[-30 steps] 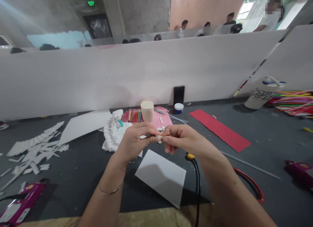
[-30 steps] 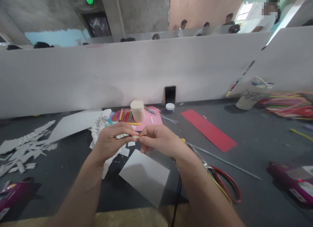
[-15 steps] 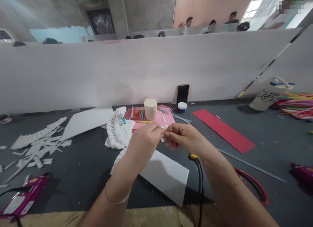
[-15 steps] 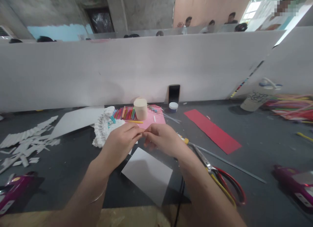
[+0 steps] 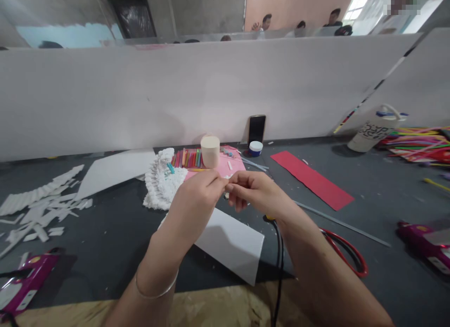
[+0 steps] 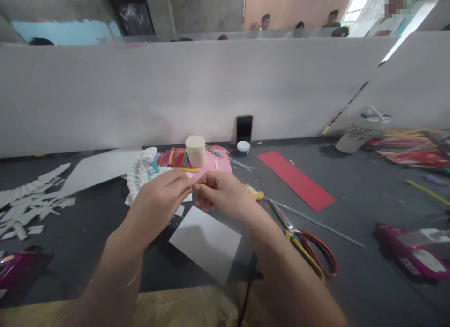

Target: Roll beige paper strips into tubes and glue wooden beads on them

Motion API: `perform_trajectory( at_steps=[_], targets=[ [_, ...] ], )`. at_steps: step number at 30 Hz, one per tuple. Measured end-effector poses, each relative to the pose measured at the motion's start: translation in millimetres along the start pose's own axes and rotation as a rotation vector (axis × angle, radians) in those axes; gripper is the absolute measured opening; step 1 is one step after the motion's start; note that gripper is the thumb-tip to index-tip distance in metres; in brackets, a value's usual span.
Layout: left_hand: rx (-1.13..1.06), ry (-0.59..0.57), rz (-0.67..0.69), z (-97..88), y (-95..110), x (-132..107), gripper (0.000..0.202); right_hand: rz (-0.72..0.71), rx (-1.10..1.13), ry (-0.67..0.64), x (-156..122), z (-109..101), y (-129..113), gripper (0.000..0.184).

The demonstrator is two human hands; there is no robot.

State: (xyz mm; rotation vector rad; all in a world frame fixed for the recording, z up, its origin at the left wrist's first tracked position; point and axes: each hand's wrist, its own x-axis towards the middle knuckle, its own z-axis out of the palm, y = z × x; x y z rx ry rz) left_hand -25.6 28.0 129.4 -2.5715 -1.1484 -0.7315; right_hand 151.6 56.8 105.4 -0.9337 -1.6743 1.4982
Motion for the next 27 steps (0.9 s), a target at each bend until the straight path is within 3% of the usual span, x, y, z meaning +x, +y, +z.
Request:
perform_trajectory(
  at_steps=[6,14,21,27],
  targets=[
    [-0.212,0.103,-0.024,-1.2,-2.6,4.6,0.018,-0.029,0.110,-0.029,-1.9,-6.3,-2.9,0.028],
    [-0.808,0.249,-0.160,3.9,-13.8,9.1,0.013,-0.084,0.376,-0.103,-7.8,0.4,-5.6,0.025],
    [-0.556,0.166,-0.089,-17.2,-32.0,0.3,0.003,-0.062,0.383,-0.113,-2.2,20.3,-1.7,0.026],
    [-0.630,0.069,-0.038,-24.8,-37.3,-3.7,0.006,-0.068,0.425,-0.216,-1.8,23.6,-3.2,0.026]
  ],
)
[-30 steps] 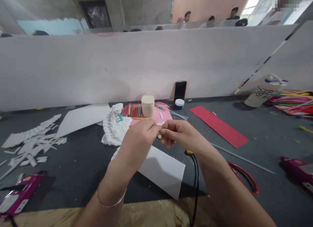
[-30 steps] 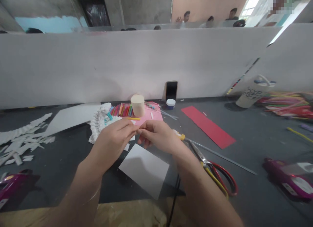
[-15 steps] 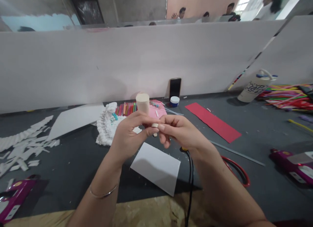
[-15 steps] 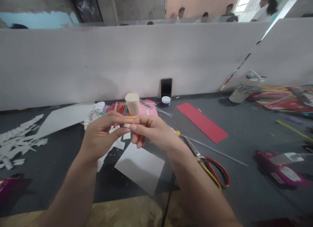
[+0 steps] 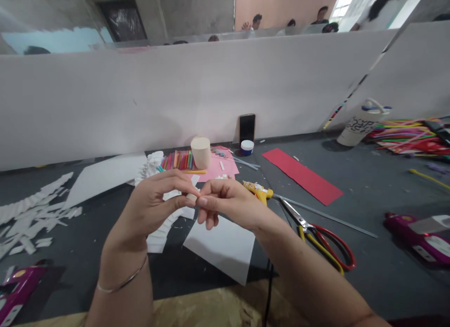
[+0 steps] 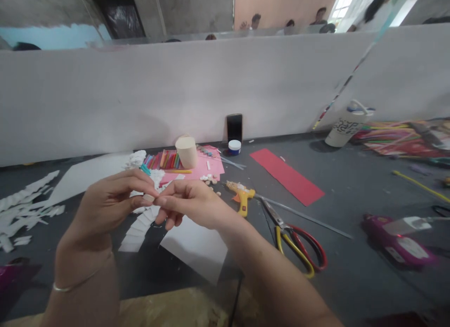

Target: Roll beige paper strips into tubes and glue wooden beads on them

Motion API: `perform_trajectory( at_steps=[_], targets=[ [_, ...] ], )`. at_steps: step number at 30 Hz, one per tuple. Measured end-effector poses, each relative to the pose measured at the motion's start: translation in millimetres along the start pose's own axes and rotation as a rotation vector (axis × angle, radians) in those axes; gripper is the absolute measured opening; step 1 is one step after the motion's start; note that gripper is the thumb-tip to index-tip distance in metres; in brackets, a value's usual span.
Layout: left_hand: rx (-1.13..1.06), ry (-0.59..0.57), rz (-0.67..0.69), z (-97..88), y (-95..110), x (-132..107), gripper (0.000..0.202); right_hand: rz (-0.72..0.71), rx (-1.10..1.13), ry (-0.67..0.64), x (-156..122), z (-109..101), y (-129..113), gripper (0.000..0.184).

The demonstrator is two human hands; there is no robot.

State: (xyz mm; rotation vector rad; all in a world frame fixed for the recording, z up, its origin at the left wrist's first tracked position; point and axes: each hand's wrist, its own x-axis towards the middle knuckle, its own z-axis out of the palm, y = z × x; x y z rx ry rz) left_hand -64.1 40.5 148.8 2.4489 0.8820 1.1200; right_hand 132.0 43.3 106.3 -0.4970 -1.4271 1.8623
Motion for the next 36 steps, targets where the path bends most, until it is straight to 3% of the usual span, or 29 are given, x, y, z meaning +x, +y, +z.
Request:
perform_trajectory(
  at_steps=[9,13,18,29,32,36],
  targets=[
    [0.111,0.072,-0.022,4.5,-0.7,1.5,0.007,-0.052,-0.090,0.119,-2.6,3.1,-3.0,0.027],
    [0.226,0.011,-0.028,4.8,0.4,1.1,0.011,-0.030,-0.104,0.149,0.4,-0.1,-0.7,0.029],
    [0.437,-0.099,0.045,7.3,10.4,-2.2,0.019,0.065,-0.113,0.076,5.0,-8.8,4.1,0.030],
    [0.847,-0.154,0.021,26.4,34.3,-8.5,0.026,0.091,-0.196,0.082,1.5,-14.2,7.0,0.025],
    [0.723,-0.104,0.009,27.5,31.3,-4.3,0.023,0.083,-0.166,0.115,-0.9,-17.6,3.0,0.025],
    [0.312,0.034,0.021,26.0,22.5,0.9,0.013,0.033,-0.070,0.085,-3.5,-22.0,-2.1,0.026]
  ],
)
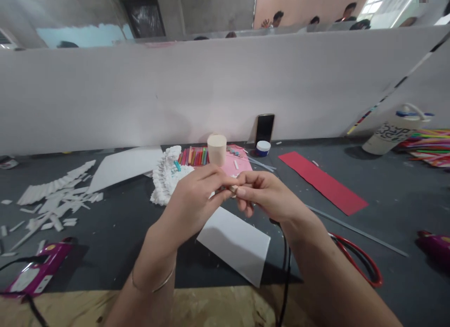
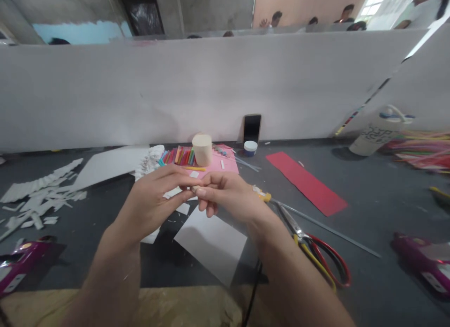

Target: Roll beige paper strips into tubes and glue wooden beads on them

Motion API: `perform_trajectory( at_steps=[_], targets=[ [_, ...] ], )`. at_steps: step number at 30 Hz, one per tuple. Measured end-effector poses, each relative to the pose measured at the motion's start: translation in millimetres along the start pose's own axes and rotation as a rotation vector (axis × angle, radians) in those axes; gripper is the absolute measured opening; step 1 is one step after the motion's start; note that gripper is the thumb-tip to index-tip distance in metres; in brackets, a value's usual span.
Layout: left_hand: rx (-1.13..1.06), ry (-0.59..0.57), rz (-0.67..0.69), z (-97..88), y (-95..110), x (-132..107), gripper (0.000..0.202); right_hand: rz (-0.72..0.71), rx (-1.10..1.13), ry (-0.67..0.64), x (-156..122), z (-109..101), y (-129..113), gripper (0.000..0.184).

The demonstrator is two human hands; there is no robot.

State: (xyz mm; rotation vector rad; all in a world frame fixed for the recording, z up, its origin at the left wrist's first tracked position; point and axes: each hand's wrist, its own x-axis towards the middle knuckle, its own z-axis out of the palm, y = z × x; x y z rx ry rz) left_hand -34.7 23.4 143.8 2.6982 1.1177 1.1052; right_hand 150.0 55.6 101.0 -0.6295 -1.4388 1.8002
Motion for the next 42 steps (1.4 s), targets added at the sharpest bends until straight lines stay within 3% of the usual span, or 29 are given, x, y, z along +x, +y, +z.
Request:
perform_trajectory(
  at_steps=[5,10,22,29,36,42],
  targets=[
    [-0.386,0.072,-0.013,6.1,-10.1,3.3,0.016,0.007,0.093,-0.018,-1.9,0.4,-0.6,0.032],
    [-0.501,0.115,0.037,11.4,-15.8,4.1,0.013,-0.010,0.079,-0.042,-5.0,2.5,-0.5,0.027],
    [-0.110,0.153,0.112,9.5,-16.1,2.6,0.008,0.036,-0.048,0.095,-1.9,0.4,-2.3,0.027],
    [0.172,0.090,0.176,7.4,-11.1,1.3,0.012,0.069,-0.065,0.093,-0.1,-1.3,-4.4,0.025],
    [0.056,0.014,0.094,5.9,-12.5,1.1,0.009,0.042,-0.015,0.030,0.4,-2.6,-2.9,0.025],
    [-0.129,0.052,0.063,1.0,-23.7,0.0,0.003,0.045,0.113,-0.029,6.2,3.8,5.8,0.027]
  ],
)
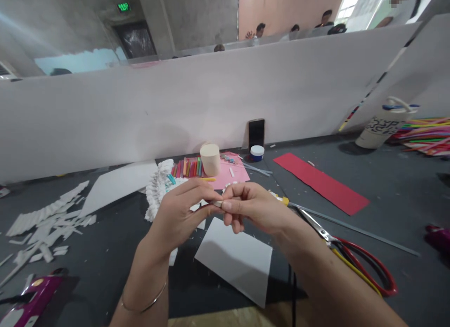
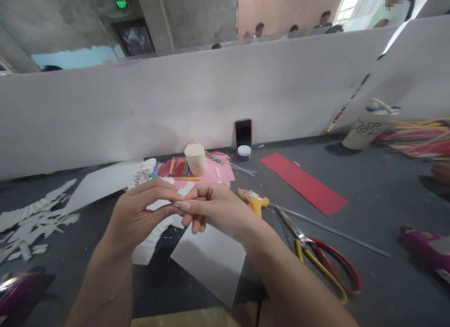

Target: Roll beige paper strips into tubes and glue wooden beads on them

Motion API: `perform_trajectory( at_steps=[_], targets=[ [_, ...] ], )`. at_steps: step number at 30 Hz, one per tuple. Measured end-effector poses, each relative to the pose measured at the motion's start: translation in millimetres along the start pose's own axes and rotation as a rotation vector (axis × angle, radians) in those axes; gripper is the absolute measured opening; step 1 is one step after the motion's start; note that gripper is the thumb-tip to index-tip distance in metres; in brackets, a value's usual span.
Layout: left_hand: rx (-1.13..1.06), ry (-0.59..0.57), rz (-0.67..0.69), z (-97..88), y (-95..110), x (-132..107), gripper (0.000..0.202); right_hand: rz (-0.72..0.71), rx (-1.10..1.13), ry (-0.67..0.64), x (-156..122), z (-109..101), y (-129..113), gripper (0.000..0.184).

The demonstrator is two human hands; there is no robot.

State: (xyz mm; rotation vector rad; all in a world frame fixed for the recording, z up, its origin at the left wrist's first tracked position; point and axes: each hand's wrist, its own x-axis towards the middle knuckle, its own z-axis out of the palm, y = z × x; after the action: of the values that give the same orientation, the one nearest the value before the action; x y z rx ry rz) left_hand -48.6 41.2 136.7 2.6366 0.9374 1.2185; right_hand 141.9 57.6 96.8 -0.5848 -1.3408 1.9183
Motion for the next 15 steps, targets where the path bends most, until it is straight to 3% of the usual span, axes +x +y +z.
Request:
perform_trajectory(
  at_steps=[6,15],
  targets=[
    [0.108,-0.133,-0.029,-13.0,13.2,-5.0,0.006,0.057,0.031,-0.087,2.7,4.7,2.8,0.025],
    [-0.050,-0.119,-0.045,-7.8,8.5,-3.8,0.008,0.016,0.013,-0.067,-1.6,1.6,-0.5,0.025]
  ],
)
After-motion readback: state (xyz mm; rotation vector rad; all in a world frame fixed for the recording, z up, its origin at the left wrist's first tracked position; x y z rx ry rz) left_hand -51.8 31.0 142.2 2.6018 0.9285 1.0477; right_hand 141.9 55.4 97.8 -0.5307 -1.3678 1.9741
